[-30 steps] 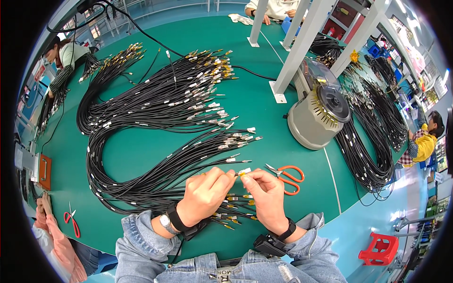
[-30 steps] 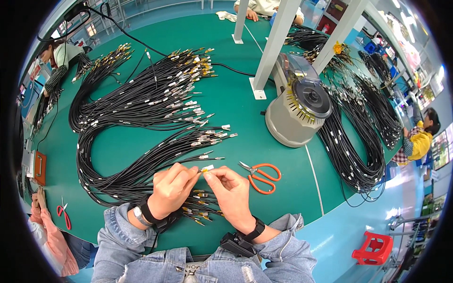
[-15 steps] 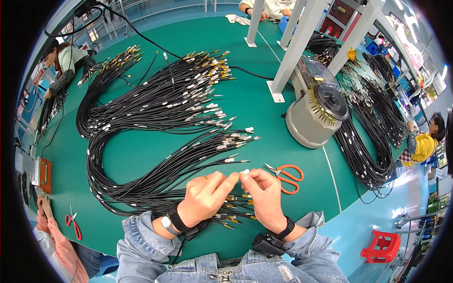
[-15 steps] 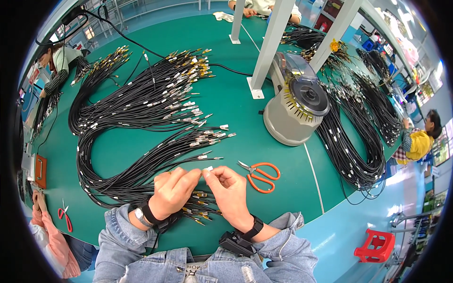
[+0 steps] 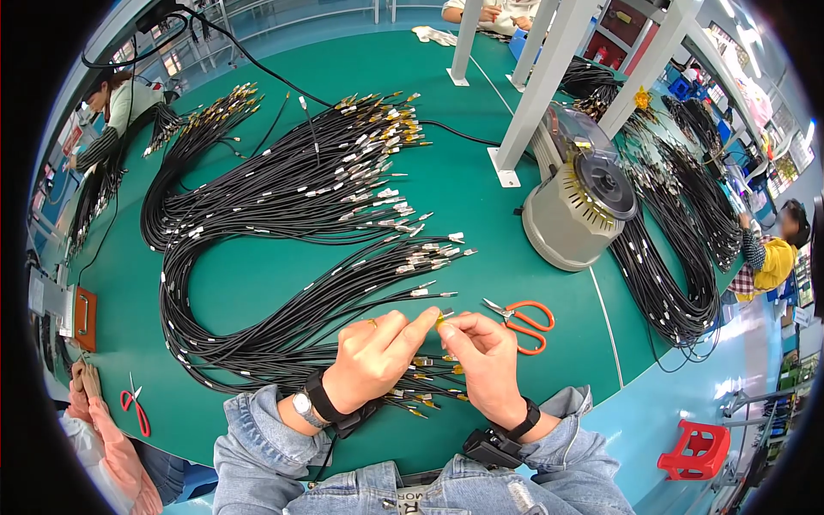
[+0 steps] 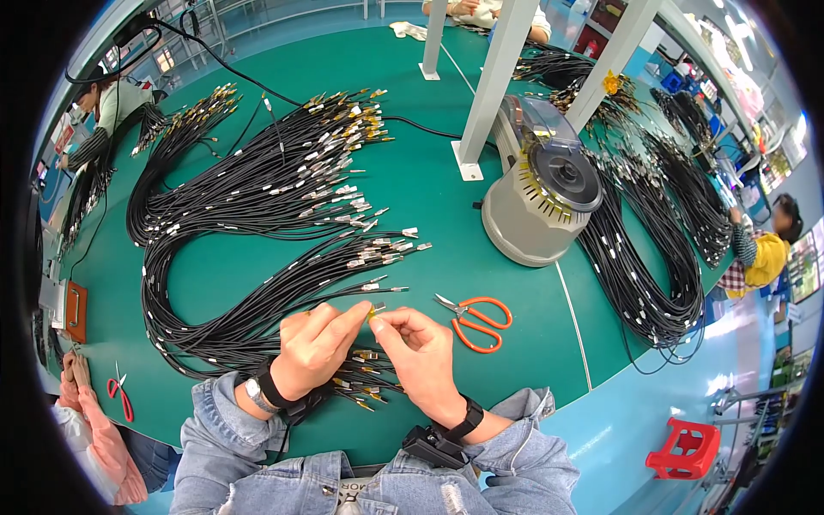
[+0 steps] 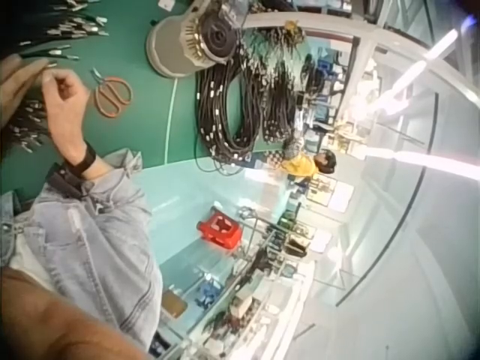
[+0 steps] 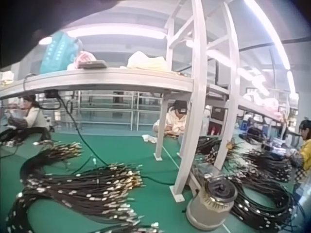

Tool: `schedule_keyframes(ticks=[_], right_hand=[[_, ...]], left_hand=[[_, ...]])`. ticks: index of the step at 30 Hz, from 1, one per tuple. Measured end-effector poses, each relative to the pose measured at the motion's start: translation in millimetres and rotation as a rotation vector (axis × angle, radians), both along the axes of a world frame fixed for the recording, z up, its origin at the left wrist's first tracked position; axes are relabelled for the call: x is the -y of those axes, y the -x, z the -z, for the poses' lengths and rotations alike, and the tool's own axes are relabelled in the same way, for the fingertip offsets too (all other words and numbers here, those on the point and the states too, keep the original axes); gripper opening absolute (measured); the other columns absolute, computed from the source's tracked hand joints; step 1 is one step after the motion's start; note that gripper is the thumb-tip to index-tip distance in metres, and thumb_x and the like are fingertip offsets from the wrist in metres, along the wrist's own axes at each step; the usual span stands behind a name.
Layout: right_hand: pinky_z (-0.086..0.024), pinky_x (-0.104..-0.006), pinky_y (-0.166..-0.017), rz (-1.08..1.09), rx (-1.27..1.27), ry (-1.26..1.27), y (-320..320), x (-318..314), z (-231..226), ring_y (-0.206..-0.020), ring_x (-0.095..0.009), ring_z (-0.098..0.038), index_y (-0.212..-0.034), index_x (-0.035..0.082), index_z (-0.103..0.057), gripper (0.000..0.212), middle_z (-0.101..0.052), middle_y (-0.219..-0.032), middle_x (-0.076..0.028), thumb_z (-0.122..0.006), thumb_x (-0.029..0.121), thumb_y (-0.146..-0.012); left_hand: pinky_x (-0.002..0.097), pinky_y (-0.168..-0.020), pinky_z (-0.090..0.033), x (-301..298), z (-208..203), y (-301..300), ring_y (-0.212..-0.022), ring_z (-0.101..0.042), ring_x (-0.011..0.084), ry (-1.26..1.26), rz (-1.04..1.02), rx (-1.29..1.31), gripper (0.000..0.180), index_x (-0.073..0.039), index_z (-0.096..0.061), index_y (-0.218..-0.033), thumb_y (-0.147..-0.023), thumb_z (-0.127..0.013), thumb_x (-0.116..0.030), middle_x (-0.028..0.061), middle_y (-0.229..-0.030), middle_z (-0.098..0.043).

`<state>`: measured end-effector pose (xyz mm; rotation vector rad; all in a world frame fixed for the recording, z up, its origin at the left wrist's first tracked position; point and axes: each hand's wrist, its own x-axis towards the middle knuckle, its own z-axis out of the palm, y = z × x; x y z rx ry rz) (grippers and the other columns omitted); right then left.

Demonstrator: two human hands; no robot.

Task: The person picks up a cable and a yellow component by hand, fits the component onto the cable end, and then places the assembled cable onto a pile on the table.

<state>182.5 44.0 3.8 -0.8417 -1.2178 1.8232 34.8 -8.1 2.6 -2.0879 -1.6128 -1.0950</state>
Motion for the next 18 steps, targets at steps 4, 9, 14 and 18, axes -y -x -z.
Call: schedule_keyframes(ticks=[4,9,14,18], right_hand=[[-0.041,-0.0191,-0.061,0.002,0.006,-0.027,0.3,0.6,0.4,-0.068,-0.006,-0.052,-0.087,-0.001,-0.062,0.007,-0.059,-0.079,-0.001,-0.061,0.004,-0.083],[-0.041,-0.0188,-0.060,-0.008,0.012,-0.030,0.8,0.2,0.2,-0.067,-0.005,-0.051,-0.087,-0.001,-0.062,0.008,-0.059,-0.078,-0.001,-0.061,0.005,-0.083],[-0.041,-0.0186,-0.060,-0.015,0.026,-0.032,0.6,-1.7,0.9,-0.067,-0.005,-0.051,-0.088,-0.001,-0.062,0.009,-0.060,-0.079,-0.001,-0.061,0.006,-0.083],[-0.041,-0.0185,-0.060,-0.023,0.019,-0.021,0.9,-2.3,0.7,-0.067,-0.005,-0.051,-0.089,-0.001,-0.062,0.009,-0.060,-0.080,-0.002,-0.061,0.006,-0.083]], left_hand=[[0.0257,-0.036,-0.031,-0.4,-0.6,-1.8,-0.042,-0.040,0.0117,-0.001,-0.006,0.015,0.038,-0.006,-0.062,-0.099,-0.063,-0.070,0.004,-0.0001,-0.057,-0.042],[0.0256,-0.036,-0.033,-2.9,-0.3,-7.2,-0.041,-0.043,0.0130,0.012,0.005,0.189,0.030,-0.004,-0.062,-0.094,-0.065,-0.069,0.004,0.0020,-0.058,-0.045],[0.0258,-0.038,-0.037,-1.9,-5.0,-5.5,-0.043,-0.048,0.0143,0.096,0.052,0.336,0.024,-0.003,-0.061,-0.093,-0.070,-0.067,0.002,0.0043,-0.064,-0.051],[0.0264,-0.040,-0.040,-0.7,-17.8,-7.4,-0.045,-0.049,0.0148,0.196,0.048,0.426,0.020,-0.003,-0.060,-0.090,-0.072,-0.066,0.001,0.0050,-0.066,-0.053]])
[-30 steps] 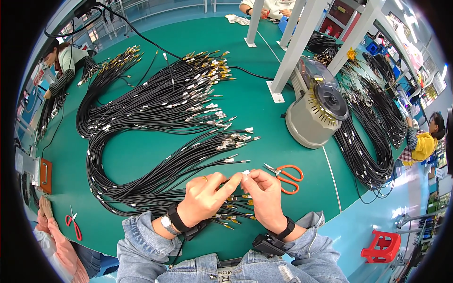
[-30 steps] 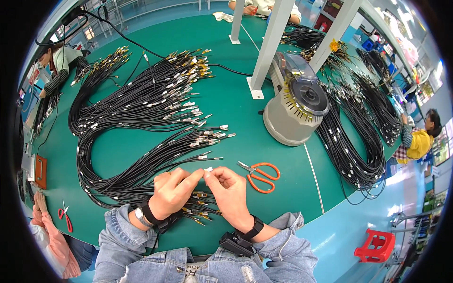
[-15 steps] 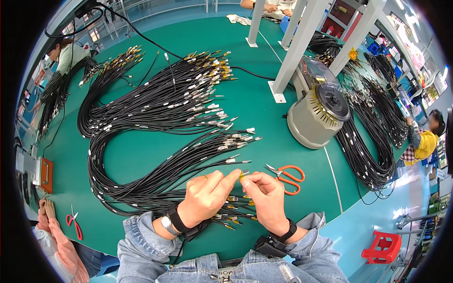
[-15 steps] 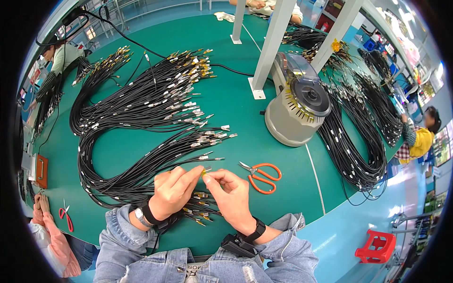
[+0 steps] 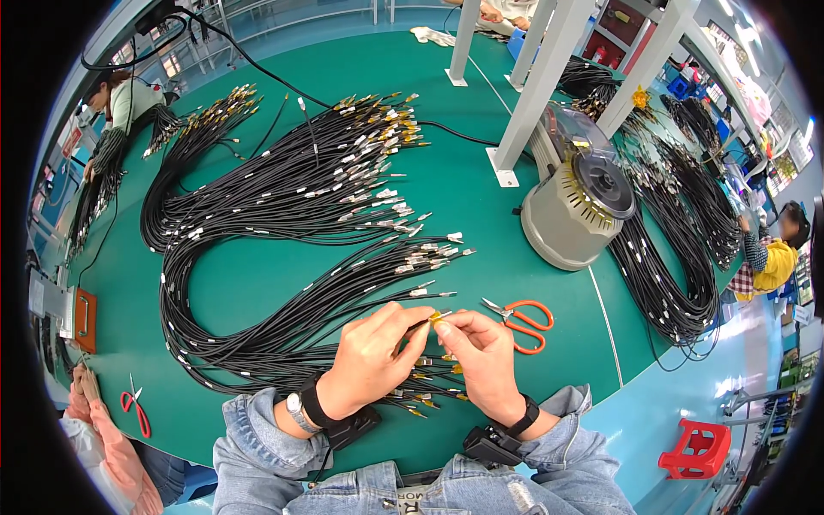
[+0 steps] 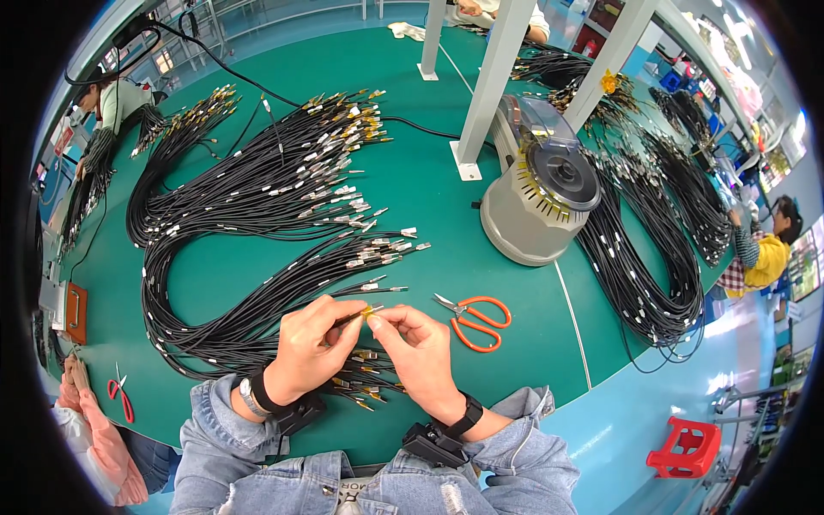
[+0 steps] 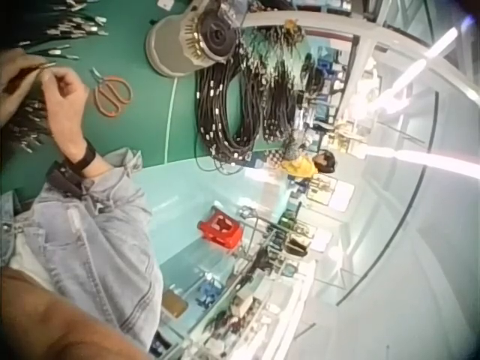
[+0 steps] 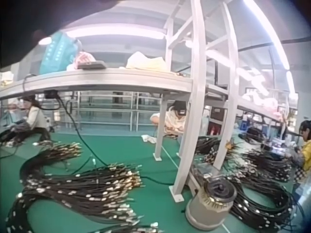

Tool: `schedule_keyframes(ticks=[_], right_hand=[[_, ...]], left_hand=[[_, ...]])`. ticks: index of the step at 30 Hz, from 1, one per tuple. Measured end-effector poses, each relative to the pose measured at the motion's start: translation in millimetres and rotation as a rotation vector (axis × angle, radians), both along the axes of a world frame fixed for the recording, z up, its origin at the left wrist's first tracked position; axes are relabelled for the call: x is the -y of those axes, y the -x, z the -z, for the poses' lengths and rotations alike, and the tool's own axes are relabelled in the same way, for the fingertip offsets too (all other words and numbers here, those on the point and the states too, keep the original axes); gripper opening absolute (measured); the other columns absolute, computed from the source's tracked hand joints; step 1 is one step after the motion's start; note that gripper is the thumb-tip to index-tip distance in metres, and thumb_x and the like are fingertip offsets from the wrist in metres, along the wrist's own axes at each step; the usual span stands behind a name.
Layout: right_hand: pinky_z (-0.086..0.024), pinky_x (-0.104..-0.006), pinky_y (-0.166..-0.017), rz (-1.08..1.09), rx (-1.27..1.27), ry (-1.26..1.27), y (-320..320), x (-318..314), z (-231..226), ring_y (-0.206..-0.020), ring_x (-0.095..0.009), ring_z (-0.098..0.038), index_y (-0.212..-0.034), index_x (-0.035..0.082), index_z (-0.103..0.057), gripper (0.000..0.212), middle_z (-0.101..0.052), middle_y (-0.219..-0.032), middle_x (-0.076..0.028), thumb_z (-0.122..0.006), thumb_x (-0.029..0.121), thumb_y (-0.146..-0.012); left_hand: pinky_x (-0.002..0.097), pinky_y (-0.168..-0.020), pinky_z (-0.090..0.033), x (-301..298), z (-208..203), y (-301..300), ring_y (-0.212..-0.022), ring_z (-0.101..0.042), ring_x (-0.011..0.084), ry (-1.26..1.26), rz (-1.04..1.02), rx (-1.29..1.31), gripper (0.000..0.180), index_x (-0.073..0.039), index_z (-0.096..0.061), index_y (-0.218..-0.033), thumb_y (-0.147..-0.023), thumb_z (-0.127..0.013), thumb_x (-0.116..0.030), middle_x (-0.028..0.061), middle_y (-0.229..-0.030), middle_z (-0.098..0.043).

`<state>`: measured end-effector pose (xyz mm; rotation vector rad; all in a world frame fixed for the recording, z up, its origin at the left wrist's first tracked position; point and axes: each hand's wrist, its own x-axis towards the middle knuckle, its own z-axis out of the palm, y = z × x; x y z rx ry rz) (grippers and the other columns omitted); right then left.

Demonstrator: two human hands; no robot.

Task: The person picks up a cable and a yellow component by hand, fits the component onto the cable end, and then places the assembled cable onto a pile on the table.

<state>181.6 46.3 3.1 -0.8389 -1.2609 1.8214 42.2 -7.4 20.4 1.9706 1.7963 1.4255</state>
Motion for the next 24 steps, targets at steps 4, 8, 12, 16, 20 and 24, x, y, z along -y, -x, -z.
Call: schedule_keyframes(ticks=[4,8,12,16,20,24], right_hand=[[-0.041,-0.0185,-0.060,0.003,-0.015,0.012,0.5,-0.6,0.8,-0.066,-0.006,-0.052,-0.090,-0.002,-0.062,0.011,-0.061,-0.080,-0.002,-0.061,0.005,-0.082],[-0.042,-0.0186,-0.059,0.000,-0.014,-0.004,1.5,-1.1,0.8,-0.066,-0.006,-0.052,-0.091,-0.002,-0.062,0.011,-0.061,-0.079,-0.003,-0.061,0.005,-0.083],[-0.042,-0.0189,-0.059,-0.009,0.001,-0.014,0.4,-2.4,1.8,-0.065,-0.007,-0.052,-0.091,-0.003,-0.063,0.011,-0.061,-0.078,-0.004,-0.061,0.005,-0.083],[-0.042,-0.0192,-0.058,-0.011,0.024,-0.004,0.0,-2.8,1.0,-0.063,-0.007,-0.052,-0.090,-0.003,-0.063,0.011,-0.060,-0.076,-0.004,-0.061,0.005,-0.083],[-0.042,-0.0194,-0.057,-0.013,0.011,0.016,0.2,-3.4,-0.4,-0.062,-0.007,-0.052,-0.090,-0.003,-0.063,0.012,-0.060,-0.075,-0.004,-0.060,0.006,-0.083],[-0.042,-0.0197,-0.056,-0.032,-0.015,0.064,-0.3,-4.8,-0.9,-0.061,-0.008,-0.052,-0.090,-0.003,-0.063,0.012,-0.060,-0.075,-0.004,-0.060,0.006,-0.083]], left_hand=[[0.0274,-0.042,-0.042,0.8,-1.7,3.2,-0.046,-0.051,0.0160,0.054,-0.006,0.019,0.016,-0.002,-0.058,-0.086,-0.073,-0.066,0.001,0.0060,-0.066,-0.055],[0.0286,-0.043,-0.043,0.2,5.1,5.2,-0.049,-0.055,0.0185,-0.032,-0.017,-0.076,0.014,-0.001,-0.056,-0.082,-0.073,-0.066,0.000,0.0075,-0.066,-0.056],[0.0296,-0.043,-0.043,1.5,7.4,3.8,-0.052,-0.057,0.0211,-0.077,-0.020,-0.146,0.014,0.001,-0.055,-0.082,-0.074,-0.066,0.000,0.0088,-0.066,-0.057],[0.0301,-0.043,-0.043,3.8,6.3,1.7,-0.052,-0.058,0.0222,-0.050,-0.028,-0.181,0.013,0.001,-0.055,-0.082,-0.075,-0.065,0.000,0.0091,-0.065,-0.057],[0.0304,-0.043,-0.043,3.9,7.9,-0.3,-0.051,-0.058,0.0226,-0.040,-0.029,-0.149,0.011,0.000,-0.055,-0.082,-0.076,-0.064,-0.001,0.0093,-0.064,-0.057],[0.0303,-0.043,-0.042,4.4,6.7,-1.2,-0.050,-0.057,0.0227,0.002,-0.022,-0.060,0.009,0.000,-0.055,-0.081,-0.077,-0.062,-0.001,0.0102,-0.062,-0.057]])
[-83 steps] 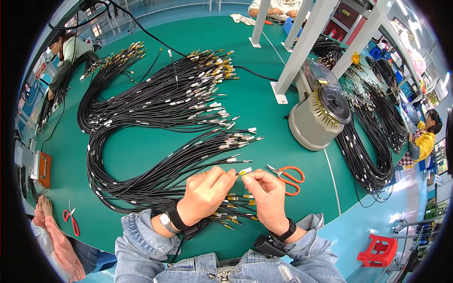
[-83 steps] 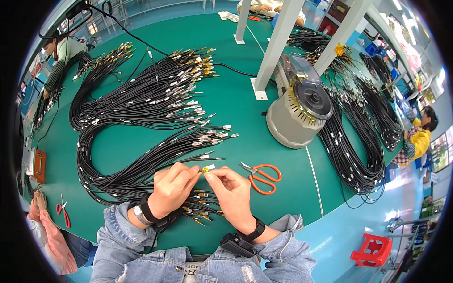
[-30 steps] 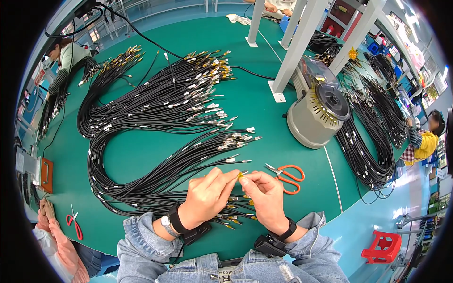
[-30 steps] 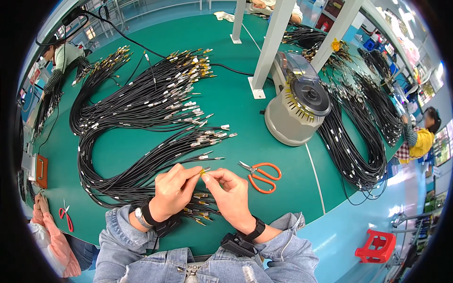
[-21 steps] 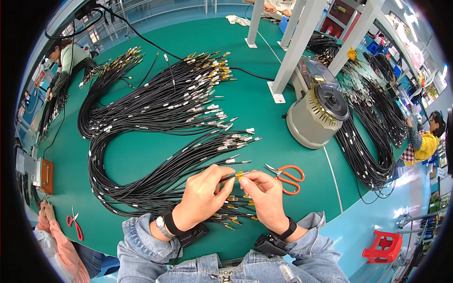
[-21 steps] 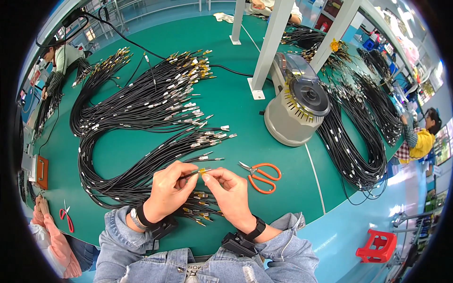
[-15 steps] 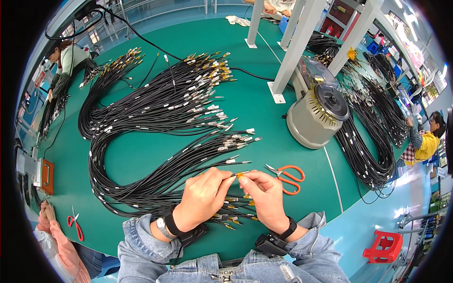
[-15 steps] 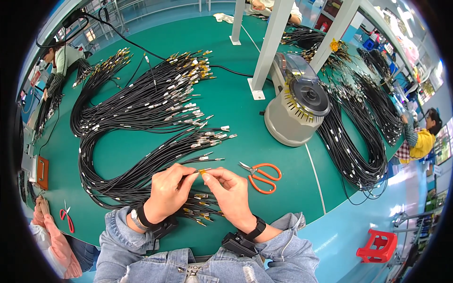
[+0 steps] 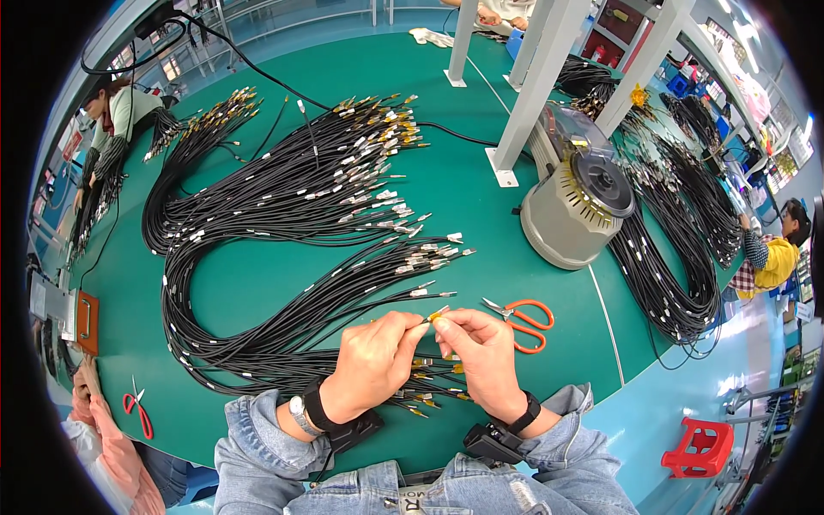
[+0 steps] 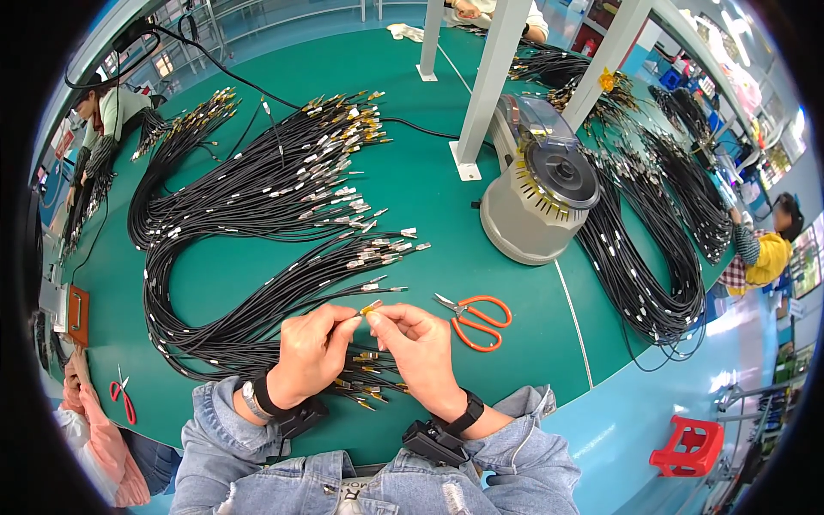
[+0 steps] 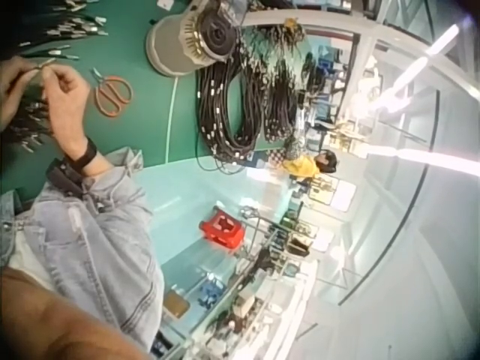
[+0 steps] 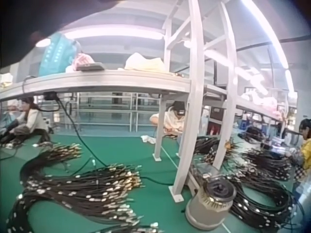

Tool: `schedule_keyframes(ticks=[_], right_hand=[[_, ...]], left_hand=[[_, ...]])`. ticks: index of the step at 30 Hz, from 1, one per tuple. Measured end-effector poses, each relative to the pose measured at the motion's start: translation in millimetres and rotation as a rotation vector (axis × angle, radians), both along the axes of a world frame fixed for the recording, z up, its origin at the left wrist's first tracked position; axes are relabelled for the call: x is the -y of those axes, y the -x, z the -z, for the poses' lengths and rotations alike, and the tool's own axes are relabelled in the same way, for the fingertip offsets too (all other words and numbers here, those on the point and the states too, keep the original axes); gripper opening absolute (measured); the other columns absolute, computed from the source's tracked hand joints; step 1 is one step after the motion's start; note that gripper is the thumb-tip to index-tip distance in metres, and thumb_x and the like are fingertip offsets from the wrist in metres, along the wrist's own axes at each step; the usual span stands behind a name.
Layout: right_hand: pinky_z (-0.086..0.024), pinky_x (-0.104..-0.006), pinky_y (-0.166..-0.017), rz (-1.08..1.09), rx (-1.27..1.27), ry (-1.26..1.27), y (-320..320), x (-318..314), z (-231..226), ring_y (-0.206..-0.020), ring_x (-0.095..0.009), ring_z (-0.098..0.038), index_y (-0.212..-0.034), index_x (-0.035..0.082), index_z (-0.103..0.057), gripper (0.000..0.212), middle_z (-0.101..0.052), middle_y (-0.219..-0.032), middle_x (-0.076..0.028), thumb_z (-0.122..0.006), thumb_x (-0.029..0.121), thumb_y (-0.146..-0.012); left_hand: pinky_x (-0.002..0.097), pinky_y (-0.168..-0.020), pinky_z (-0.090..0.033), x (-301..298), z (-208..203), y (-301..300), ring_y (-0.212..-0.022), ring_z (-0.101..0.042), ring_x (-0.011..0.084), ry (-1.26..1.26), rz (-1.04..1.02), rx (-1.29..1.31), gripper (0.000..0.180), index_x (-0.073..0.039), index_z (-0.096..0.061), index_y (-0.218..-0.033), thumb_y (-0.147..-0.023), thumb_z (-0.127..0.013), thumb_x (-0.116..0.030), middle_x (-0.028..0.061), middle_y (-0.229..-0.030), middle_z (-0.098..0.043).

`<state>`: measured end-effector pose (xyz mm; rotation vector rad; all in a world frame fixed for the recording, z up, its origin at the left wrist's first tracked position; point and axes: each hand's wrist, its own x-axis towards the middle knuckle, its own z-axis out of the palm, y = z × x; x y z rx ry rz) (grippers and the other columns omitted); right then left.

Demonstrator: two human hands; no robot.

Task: The person picks up a cable and a yellow component by hand, fits the component onto the cable end, and then places the assembled cable onto a pile on the table.

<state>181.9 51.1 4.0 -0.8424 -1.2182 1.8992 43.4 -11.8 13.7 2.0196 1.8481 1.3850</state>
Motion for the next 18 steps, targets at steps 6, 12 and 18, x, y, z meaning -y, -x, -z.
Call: schedule_keyframes(ticks=[6,12,18], right_hand=[[-0.042,-0.0202,-0.055,-0.009,-0.038,0.038,1.1,-0.5,-0.6,-0.060,-0.009,-0.052,-0.090,-0.003,-0.063,0.013,-0.060,-0.074,-0.005,-0.061,0.007,-0.083],[-0.041,-0.0201,-0.055,0.004,-0.030,-0.001,1.7,0.4,2.0,-0.061,-0.008,-0.052,-0.089,-0.003,-0.063,0.012,-0.060,-0.076,-0.004,-0.061,0.007,-0.083],[-0.041,-0.0194,-0.056,0.043,-0.009,-0.138,3.2,2.0,7.2,-0.063,-0.008,-0.051,-0.089,-0.002,-0.062,0.011,-0.061,-0.079,-0.004,-0.062,0.006,-0.082]], left_hand=[[0.0248,-0.041,-0.040,-0.2,1.7,0.0,-0.044,-0.054,0.0137,0.089,0.004,0.190,0.007,0.001,-0.056,-0.079,-0.080,-0.061,-0.003,0.0067,-0.057,-0.056],[0.0203,-0.044,-0.041,0.5,-5.4,5.7,-0.051,-0.051,0.0062,0.409,0.147,0.726,0.012,0.002,-0.056,-0.082,-0.087,-0.056,-0.008,0.0029,-0.062,-0.056],[0.0185,-0.047,-0.043,-0.3,-9.7,11.8,-0.054,-0.051,0.0056,0.545,0.236,0.978,0.013,0.002,-0.055,-0.085,-0.089,-0.053,-0.009,0.0033,-0.066,-0.057]])
